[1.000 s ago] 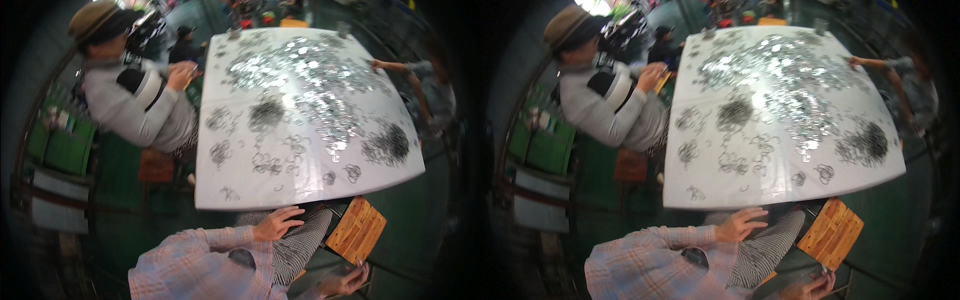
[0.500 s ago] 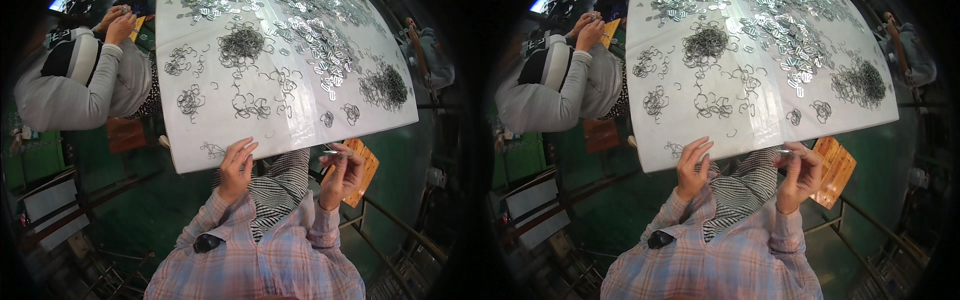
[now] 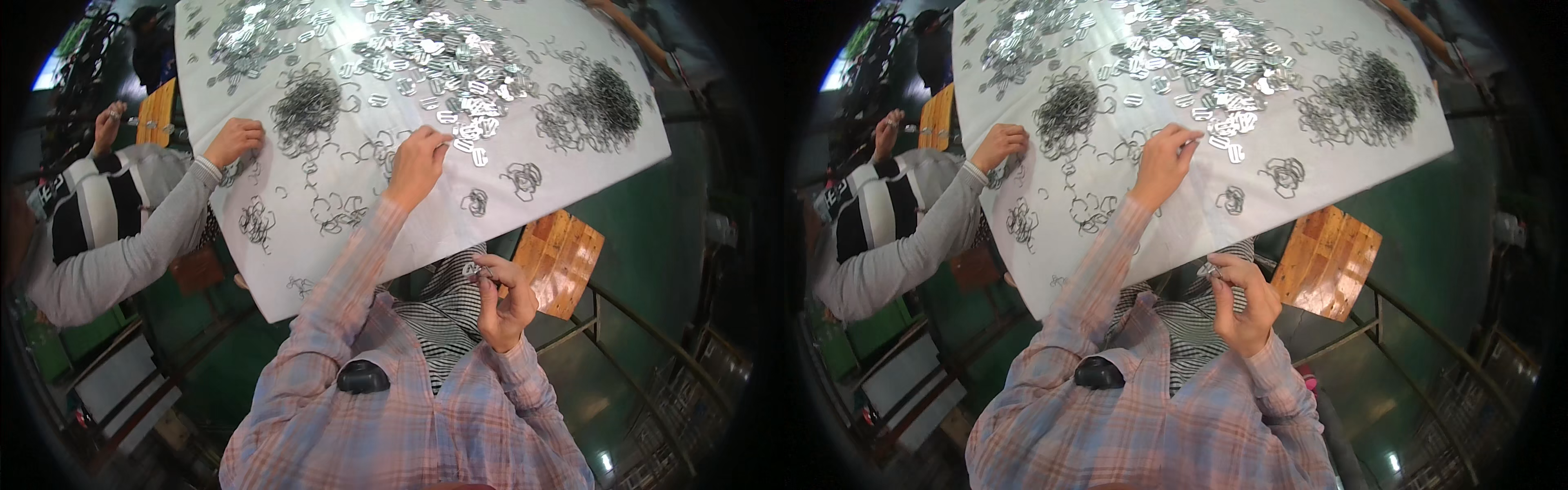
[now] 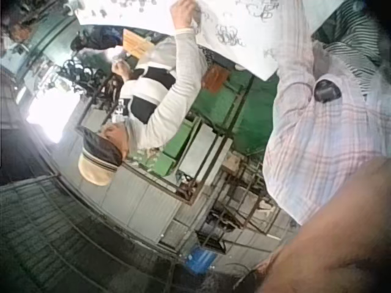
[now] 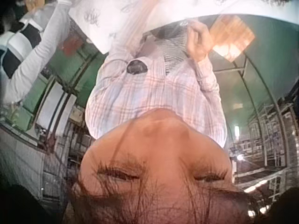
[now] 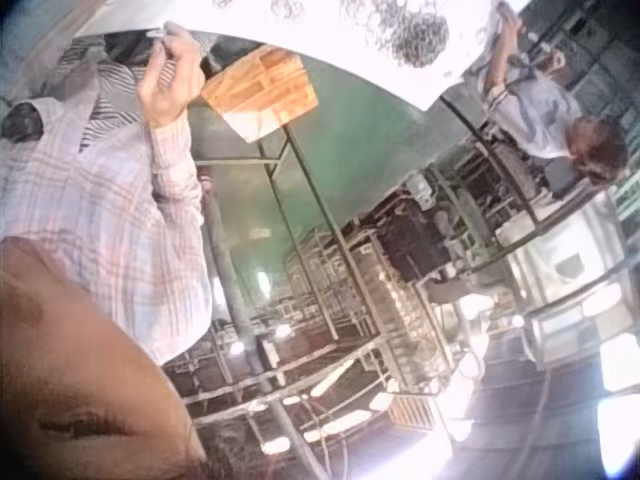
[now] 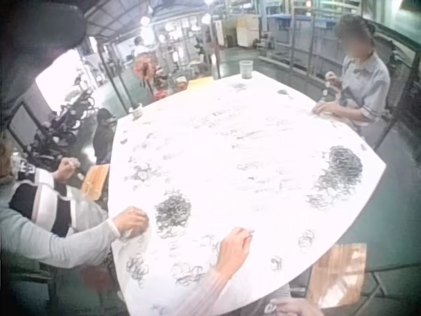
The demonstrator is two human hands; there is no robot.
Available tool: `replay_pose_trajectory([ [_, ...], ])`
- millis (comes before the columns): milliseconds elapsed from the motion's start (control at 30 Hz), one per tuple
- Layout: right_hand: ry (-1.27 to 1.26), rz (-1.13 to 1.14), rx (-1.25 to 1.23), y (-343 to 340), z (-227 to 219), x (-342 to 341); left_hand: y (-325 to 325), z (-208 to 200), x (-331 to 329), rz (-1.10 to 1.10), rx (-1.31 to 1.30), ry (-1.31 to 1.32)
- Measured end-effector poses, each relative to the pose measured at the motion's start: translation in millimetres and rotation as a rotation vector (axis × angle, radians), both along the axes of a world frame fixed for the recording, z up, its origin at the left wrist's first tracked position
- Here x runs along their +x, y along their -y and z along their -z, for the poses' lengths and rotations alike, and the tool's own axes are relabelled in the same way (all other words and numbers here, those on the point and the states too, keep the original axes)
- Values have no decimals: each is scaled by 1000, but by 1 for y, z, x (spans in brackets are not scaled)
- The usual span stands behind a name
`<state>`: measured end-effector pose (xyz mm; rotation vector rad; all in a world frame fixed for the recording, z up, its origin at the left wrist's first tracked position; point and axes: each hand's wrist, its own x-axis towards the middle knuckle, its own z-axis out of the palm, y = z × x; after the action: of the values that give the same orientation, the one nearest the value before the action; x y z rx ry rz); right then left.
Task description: The person picks small metal clips and fasteners from a white table and links them together by hand into a chain. They repeatedly pick, connect, and place the pieces while working alongside another person at the same table.
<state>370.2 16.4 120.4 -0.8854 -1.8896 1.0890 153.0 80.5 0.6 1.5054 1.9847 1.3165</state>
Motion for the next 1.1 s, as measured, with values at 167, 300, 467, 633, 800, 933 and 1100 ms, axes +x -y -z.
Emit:
replay_pose_trajectory([
  [167, -26, 69, -54, 11, 14, 20, -69, 36, 19, -18, -44, -195],
  [300, -38, 63, 15, 35, 42, 26, -55, 20, 11, -6, -43, -268],
  [467, -17, 144, 88, 57, 61, 18, 58, -20, 36, 60, -51, 738],
  [633, 8, 135, 151, 59, 67, 8, 156, -46, 78, 13, -60, 984],
  [800, 57, 82, 239, 64, 71, 4, 187, -57, 97, -40, 45, 774],
  [933, 100, 16, 308, 67, 77, 7, 199, -62, 96, -65, 12, 485],
  [1100, -28, -81, 169, 55, 68, 13, 218, -79, 93, -59, 66, 254],
])
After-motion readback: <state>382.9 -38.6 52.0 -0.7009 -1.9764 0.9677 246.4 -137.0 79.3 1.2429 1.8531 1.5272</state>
